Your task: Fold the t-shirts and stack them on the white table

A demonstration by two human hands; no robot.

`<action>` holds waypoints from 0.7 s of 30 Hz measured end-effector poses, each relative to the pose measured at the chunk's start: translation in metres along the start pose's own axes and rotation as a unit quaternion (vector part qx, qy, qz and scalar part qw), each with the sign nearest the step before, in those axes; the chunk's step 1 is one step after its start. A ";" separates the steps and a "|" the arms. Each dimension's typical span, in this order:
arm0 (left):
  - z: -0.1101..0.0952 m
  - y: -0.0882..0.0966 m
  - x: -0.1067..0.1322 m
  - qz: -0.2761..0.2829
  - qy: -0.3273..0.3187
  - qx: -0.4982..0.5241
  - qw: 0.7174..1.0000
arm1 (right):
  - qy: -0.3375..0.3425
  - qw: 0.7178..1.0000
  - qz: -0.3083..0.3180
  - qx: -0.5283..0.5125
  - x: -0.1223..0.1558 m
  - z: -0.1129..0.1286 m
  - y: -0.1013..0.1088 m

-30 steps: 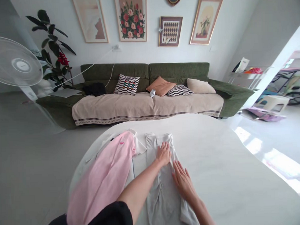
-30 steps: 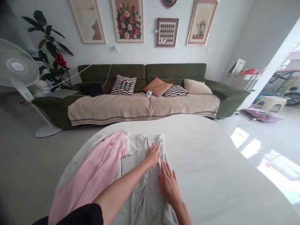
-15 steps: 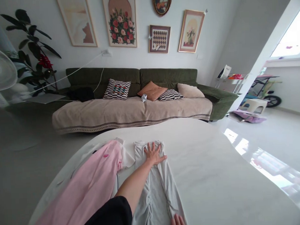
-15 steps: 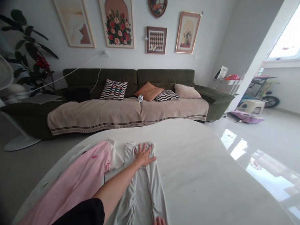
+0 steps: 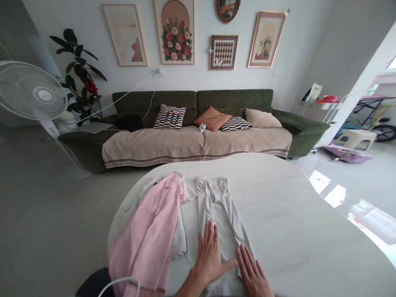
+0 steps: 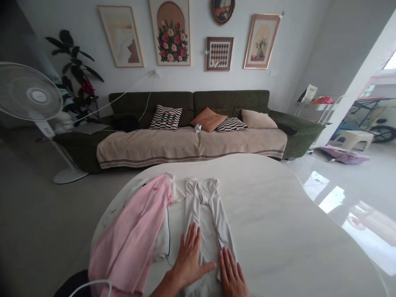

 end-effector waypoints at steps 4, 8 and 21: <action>0.020 -0.030 0.057 0.046 0.004 -0.070 0.996 | -0.009 0.999 0.017 -0.042 0.005 0.010 0.019; 0.022 -0.033 0.067 0.057 -0.044 -0.121 0.990 | -0.005 0.993 0.040 -0.111 0.006 0.017 0.041; 0.004 0.016 0.123 0.265 -0.186 0.062 0.944 | -0.012 0.962 0.135 -0.238 0.054 0.010 0.091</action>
Point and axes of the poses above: each hand's wrist, its own x-axis away from the middle knuckle, its own y-axis out of the back of the hand, z = x × y, the point moved 6 cm from there along -x, towards the middle knuckle, and after that the axes turned 2 degrees about z, right-handed, at the moved point
